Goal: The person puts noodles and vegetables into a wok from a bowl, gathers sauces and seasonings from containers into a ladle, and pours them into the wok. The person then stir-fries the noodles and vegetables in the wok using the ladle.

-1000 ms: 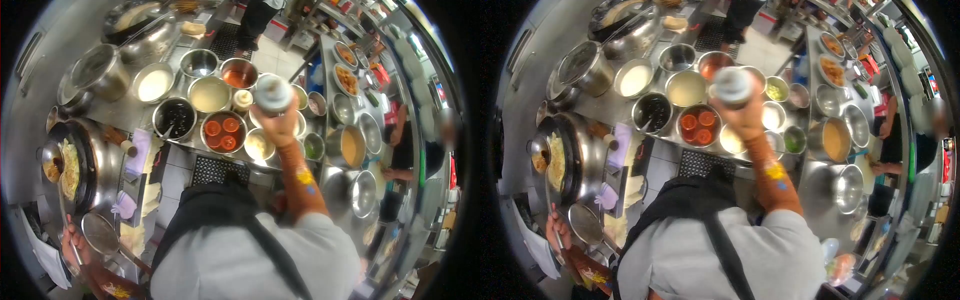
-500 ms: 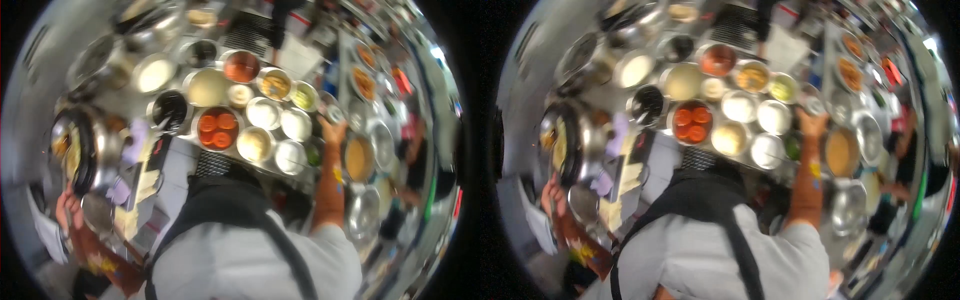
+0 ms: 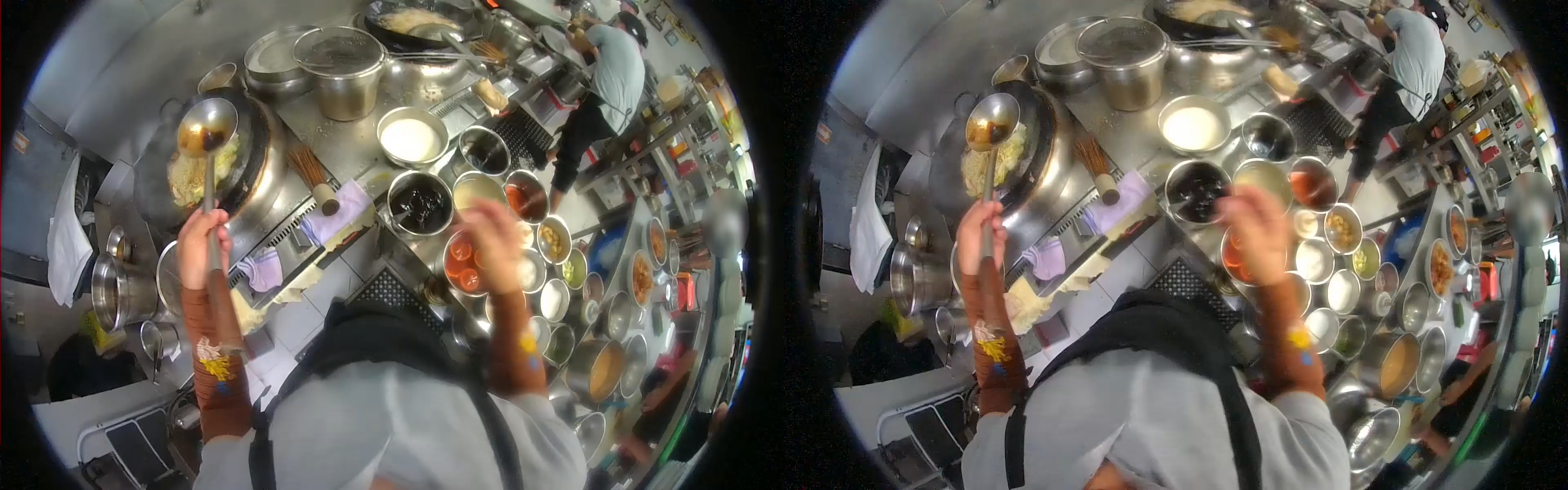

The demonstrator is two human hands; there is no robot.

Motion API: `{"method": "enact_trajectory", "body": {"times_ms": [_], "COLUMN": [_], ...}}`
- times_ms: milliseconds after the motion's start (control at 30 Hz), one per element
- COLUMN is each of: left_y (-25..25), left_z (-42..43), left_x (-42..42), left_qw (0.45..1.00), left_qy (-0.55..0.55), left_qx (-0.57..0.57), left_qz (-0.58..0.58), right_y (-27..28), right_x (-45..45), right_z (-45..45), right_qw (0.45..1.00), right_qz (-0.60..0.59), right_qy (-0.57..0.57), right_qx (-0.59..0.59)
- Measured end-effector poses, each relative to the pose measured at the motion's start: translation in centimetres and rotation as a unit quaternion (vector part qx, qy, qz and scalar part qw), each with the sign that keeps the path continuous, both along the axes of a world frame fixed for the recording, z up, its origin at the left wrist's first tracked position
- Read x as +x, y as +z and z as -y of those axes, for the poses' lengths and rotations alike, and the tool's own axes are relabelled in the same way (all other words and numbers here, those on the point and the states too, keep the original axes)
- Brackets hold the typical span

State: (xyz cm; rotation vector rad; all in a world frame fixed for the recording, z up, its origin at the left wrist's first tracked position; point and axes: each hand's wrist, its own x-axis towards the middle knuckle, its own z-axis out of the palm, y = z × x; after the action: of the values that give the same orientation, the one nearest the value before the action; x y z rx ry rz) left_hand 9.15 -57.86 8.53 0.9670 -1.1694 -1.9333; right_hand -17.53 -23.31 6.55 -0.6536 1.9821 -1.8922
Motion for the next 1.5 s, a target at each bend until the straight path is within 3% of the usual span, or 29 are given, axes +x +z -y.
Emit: {"method": "enact_trajectory", "body": {"times_ms": [33, 100, 167, 267, 300, 433, 500, 633, 767, 900, 1267, 1433, 1500], "left_y": [-0.3, -1.9, -3.2, -3.3, -3.4, -3.3, -2.6, -8.0, -9.0, -10.2, -11.1, -10.7, -11.4], "left_z": [0.1, 0.8, 0.1, -1.3, -1.3, 0.2, -0.4, 0.1, -0.5, -0.3, 0.2, -0.5, -1.2], "left_x": [-0.5, -1.1, -2.4, -3.5, -4.0, -4.0, -3.2, -0.6, 2.0, 2.2, 1.0, 2.1, 2.7], "left_qw": [1.0, 0.999, 0.993, 0.992, 0.997, 0.992, 0.99, 0.987, 0.992, 0.997, 0.995, 0.997, 0.996], "left_qy": [-0.001, -0.009, 0.022, 0.027, 0.024, -0.014, -0.007, -0.04, -0.032, 0.001, -0.033, -0.028, -0.005], "left_qx": [-0.017, -0.046, -0.101, -0.121, -0.077, -0.096, -0.071, -0.155, -0.118, -0.071, -0.086, -0.061, -0.068], "left_qz": [0.004, 0.014, 0.048, 0.024, -0.018, -0.076, -0.121, -0.028, 0.032, -0.003, 0.022, 0.022, 0.054], "right_y": [1.9, 1.4, 3.2, 3.5, 3.5, 3.4, 3.9, 3.5, 3.4, 3.5, 3.8, 4.9, 8.2], "right_x": [3.3, 8.6, 12.5, 15.0, 15.0, 13.5, 12.3, 10.5, 9.0, 7.9, 4.3, -0.6, -0.5], "right_z": [4.3, 10.5, 14.9, 18.9, 20.2, 22.9, 23.8, 24.4, 24.9, 25.1, 26.1, 35.0, 40.0], "right_qw": [0.981, 0.924, 0.85, 0.772, 0.771, 0.823, 0.821, 0.815, 0.809, 0.801, 0.813, 0.838, 0.854], "right_qz": [0.151, 0.24, 0.353, 0.484, 0.497, 0.422, 0.417, 0.42, 0.418, 0.419, 0.431, 0.359, 0.33], "right_qy": [0.114, 0.297, 0.39, 0.407, 0.393, 0.376, 0.388, 0.399, 0.413, 0.428, 0.392, 0.411, 0.401], "right_qx": [-0.04, -0.019, 0.004, -0.06, -0.066, -0.06, -0.036, -0.008, -0.002, 0.006, 0.003, -0.015, -0.024]}}
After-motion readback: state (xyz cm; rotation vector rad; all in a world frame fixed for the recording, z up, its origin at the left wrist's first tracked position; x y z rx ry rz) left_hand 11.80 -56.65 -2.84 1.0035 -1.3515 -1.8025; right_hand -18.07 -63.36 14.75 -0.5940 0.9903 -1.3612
